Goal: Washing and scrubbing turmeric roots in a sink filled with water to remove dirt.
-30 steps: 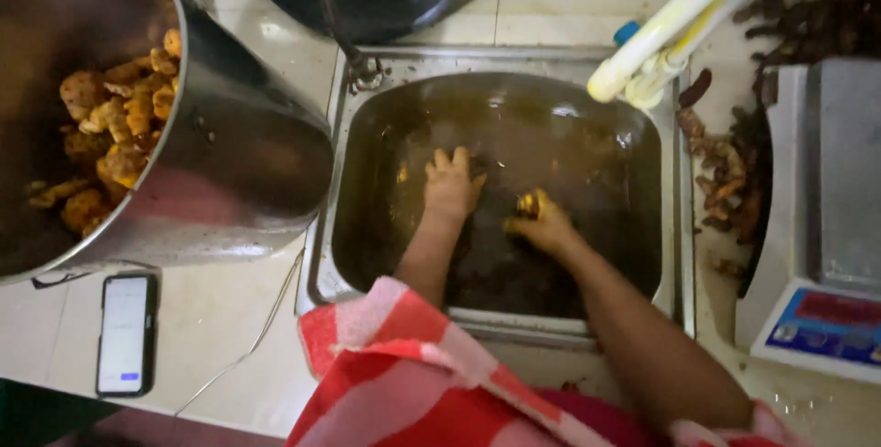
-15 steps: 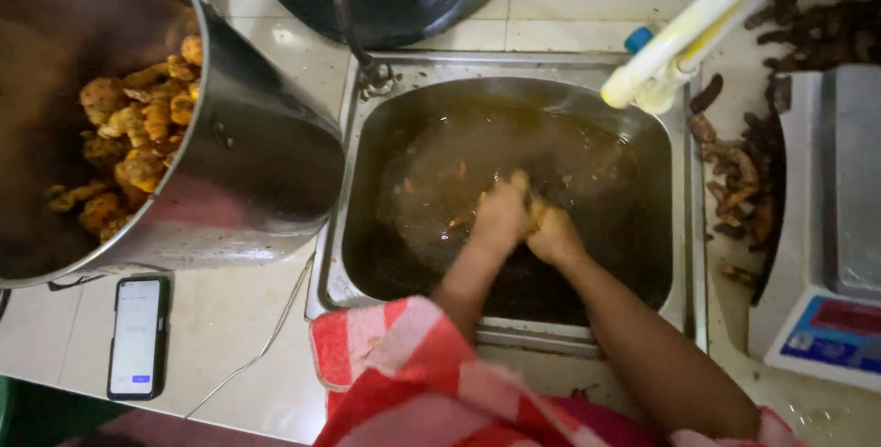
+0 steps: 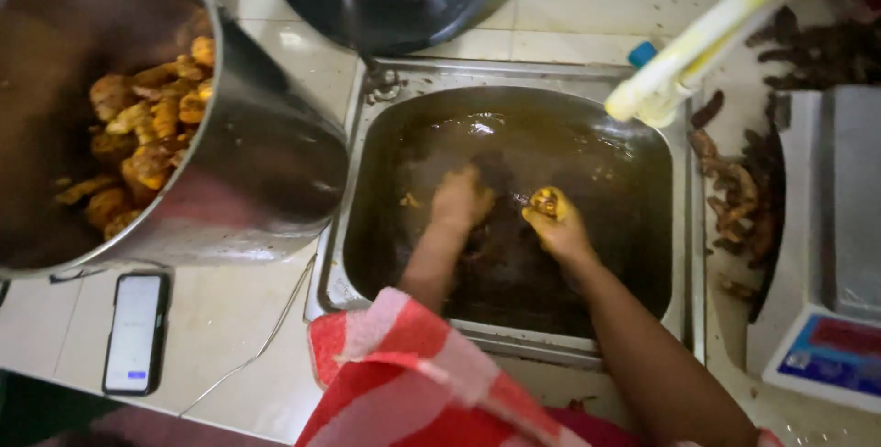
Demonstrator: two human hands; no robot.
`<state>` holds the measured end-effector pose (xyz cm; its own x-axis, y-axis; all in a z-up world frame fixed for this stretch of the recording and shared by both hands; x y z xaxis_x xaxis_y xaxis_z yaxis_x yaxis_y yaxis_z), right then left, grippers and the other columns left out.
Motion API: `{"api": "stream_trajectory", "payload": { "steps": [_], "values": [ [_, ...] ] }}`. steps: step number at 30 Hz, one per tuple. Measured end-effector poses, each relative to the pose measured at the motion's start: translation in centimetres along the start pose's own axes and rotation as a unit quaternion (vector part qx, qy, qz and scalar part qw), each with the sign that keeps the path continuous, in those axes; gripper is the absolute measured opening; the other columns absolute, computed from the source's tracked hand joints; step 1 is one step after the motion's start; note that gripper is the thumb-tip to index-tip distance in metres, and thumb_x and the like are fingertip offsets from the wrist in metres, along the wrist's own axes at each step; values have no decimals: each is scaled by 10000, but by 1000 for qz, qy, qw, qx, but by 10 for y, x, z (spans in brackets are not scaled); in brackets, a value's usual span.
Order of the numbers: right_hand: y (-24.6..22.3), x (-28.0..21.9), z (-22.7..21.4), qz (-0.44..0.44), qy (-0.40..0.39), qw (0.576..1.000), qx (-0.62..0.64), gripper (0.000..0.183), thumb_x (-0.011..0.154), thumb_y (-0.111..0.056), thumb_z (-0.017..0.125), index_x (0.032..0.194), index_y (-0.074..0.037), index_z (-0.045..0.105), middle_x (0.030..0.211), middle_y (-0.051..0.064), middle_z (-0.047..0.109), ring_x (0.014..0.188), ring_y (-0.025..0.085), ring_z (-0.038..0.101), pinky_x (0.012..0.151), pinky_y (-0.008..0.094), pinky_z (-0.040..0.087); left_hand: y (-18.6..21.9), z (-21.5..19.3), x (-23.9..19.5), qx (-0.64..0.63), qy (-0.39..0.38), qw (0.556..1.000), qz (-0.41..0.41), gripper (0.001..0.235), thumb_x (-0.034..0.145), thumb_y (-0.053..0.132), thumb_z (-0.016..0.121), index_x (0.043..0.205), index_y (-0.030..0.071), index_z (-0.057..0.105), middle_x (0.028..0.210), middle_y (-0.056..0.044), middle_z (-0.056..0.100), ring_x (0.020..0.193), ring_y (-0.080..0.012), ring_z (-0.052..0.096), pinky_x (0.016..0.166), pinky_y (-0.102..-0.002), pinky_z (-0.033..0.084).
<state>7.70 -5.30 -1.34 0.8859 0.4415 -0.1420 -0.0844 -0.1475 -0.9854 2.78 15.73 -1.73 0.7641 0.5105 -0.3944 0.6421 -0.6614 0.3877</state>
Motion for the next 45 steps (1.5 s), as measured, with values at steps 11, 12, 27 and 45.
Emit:
{"api": "stream_trajectory", "payload": {
  "steps": [11,12,27,45],
  "values": [
    [16,-3,17,258,-90,956,108,786,1012,-766,139,570,-148,337,377,36,255,265,151,225,266,278,202,40,-15,-48,-137,-41,989,32,458,958,454,593,1357,237,539,1299,-229,580,1215,-455,625,1015,-546,530],
    [21,-6,13,269,-40,957,103,676,1063,-694,229,653,-176,370,407,57,344,255,167,272,228,291,208,77,-39,-77,-169,-34,980,101,392,961,393,561,1273,156,578,1247,-277,640,1151,-492,650,981,-566,544],
    [40,23,-9,176,36,981,69,566,1063,-523,379,880,-88,691,441,112,422,375,226,486,334,317,374,112,6,-71,-2,-4,990,144,348,979,388,578,1191,113,555,1156,-219,657,1064,-422,716,903,-493,604],
    [9,-3,14,317,-19,869,380,328,923,-541,546,922,-214,528,756,-2,477,704,193,492,695,454,490,76,-15,-60,-286,78,924,241,243,811,295,765,1046,262,709,1035,-50,758,1114,-325,679,1000,-440,514]
  ]
}}
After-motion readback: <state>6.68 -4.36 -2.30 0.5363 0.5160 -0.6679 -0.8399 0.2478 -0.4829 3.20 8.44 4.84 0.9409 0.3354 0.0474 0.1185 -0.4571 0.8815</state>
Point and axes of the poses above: each hand's wrist, its own x-axis towards the middle knuckle, its own z-axis out of the palm, y = z × x, the point moved 6 cm from there along x, towards the middle knuckle
